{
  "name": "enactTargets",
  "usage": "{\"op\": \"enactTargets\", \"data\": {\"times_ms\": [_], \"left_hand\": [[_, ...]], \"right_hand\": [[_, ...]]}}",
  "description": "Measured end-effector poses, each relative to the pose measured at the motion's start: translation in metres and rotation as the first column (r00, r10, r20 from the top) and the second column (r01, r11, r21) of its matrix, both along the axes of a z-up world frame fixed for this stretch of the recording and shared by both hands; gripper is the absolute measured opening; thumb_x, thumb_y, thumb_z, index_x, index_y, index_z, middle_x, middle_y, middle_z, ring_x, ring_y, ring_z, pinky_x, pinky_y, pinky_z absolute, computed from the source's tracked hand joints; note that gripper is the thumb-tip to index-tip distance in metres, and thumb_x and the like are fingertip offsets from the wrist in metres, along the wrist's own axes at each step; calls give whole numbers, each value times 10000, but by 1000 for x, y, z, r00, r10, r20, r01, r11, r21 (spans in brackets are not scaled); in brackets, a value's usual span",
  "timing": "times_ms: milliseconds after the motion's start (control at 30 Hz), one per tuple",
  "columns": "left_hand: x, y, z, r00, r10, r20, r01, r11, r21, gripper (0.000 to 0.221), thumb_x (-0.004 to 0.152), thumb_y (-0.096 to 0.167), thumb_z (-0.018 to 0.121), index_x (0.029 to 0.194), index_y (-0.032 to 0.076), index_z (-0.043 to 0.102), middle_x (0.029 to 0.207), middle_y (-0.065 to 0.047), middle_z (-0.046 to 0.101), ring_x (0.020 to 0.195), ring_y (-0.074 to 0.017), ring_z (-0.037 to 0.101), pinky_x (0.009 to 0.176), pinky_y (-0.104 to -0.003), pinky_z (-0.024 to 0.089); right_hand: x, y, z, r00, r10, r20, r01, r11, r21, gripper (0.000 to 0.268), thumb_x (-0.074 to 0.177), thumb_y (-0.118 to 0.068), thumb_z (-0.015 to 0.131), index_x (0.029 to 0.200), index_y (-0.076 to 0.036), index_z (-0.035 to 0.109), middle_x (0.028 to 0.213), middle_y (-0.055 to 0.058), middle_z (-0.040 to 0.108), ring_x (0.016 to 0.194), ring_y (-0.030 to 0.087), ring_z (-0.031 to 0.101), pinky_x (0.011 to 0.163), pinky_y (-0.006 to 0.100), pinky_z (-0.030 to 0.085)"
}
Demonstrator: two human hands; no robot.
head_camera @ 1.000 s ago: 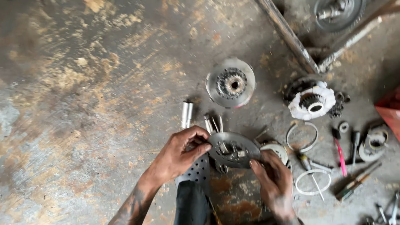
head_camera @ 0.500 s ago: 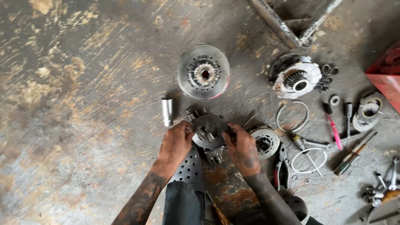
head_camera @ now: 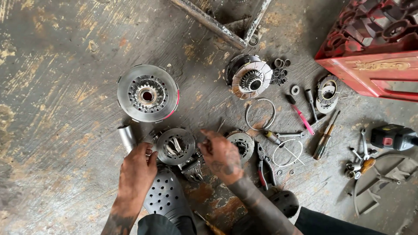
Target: The person sits on the floor of a motorcycle repair workshop and assembles a clutch, stacking friction discs and steel plates alternately into the clutch hub and basket by hand, aligning each plate and pressing the stack together.
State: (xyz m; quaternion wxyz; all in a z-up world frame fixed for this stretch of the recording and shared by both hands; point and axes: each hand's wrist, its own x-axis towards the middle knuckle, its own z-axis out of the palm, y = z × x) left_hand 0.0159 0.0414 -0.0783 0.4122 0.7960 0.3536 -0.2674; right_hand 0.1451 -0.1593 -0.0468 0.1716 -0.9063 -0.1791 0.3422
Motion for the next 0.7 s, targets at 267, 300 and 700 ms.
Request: {"op": "enactTargets", "data": {"times_ms": [267,300,700], "left_hand": [[9,8,23,980,-140,144,98,959,265,297,940,228,713,1160,33,676,984,-150,760,532,-189,721,349,-279,593],[10,8,24,965,-162,206,95,949,302,276,928,207,731,1133,26,695,956,-135,771,516,-177,708,335,-264,571],[31,5,38,968,-110,224,74,984,162,291,866,239,767,1113,105,693,939,-62,764,676,-143,742,480,-283,607]], "right_hand": [[105,-67,14,861,-258,439,36,891,453,285,935,80,693,1207,72,607,996,185,698,773,246,678,643,308,609],[124,-76,9,814,-229,534,-39,896,443,291,940,124,694,1208,81,589,999,183,674,791,260,656,671,326,595],[190,-68,5,829,-121,546,-28,966,257,329,868,38,785,1184,58,698,1141,196,685,877,256,664,669,343,540]]}}
